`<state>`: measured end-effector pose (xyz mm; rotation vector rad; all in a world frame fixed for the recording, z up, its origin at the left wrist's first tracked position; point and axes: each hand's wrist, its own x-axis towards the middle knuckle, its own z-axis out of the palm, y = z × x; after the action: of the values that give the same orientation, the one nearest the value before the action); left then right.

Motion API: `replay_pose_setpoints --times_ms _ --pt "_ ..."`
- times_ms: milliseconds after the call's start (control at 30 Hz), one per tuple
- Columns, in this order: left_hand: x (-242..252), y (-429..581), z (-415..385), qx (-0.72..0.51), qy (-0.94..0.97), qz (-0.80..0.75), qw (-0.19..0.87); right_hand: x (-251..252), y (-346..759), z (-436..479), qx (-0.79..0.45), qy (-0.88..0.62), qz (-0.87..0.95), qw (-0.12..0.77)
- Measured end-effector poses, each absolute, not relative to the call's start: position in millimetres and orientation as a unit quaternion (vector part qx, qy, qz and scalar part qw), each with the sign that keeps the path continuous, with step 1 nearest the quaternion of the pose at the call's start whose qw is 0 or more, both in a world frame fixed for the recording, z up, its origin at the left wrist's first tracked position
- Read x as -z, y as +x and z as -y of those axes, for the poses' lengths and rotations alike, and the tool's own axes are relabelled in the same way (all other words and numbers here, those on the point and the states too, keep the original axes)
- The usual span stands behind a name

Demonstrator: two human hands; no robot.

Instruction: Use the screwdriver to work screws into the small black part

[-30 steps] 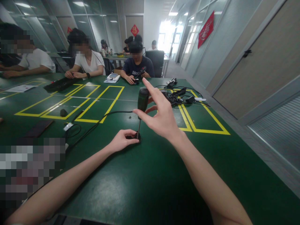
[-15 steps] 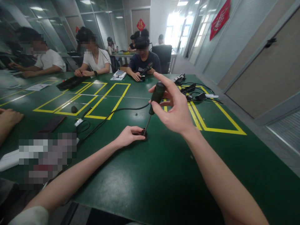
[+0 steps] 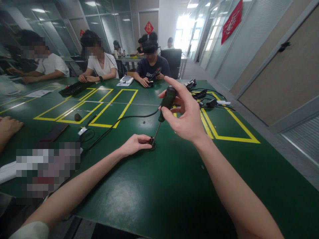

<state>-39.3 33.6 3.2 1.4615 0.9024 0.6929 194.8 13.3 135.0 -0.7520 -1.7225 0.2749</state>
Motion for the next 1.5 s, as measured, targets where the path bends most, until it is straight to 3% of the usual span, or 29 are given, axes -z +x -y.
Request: replay_pose_setpoints --times_ms 233,533,933,1233,1500 --pt "-4 -40 -35 -0.29 0.634 -0.387 0.603 -135 193 -12 -0.122 -0.314 0.74 0.582" --pt "-4 -32 -25 -0.304 0.675 -0.424 0.522 -139 191 -5 -0.139 -0.304 0.743 0.58" --pt "-9 -41 -32 -0.263 0.631 -0.392 0.616 -139 191 -6 -0.141 -0.302 0.748 0.574" --pt "-7 -38 -28 -0.272 0.673 -0.399 0.56 -137 193 -7 -0.13 -0.282 0.759 0.571" --pt "0 -29 -18 -0.332 0.738 -0.389 0.441 -139 192 -5 -0.13 -0.269 0.766 0.569"
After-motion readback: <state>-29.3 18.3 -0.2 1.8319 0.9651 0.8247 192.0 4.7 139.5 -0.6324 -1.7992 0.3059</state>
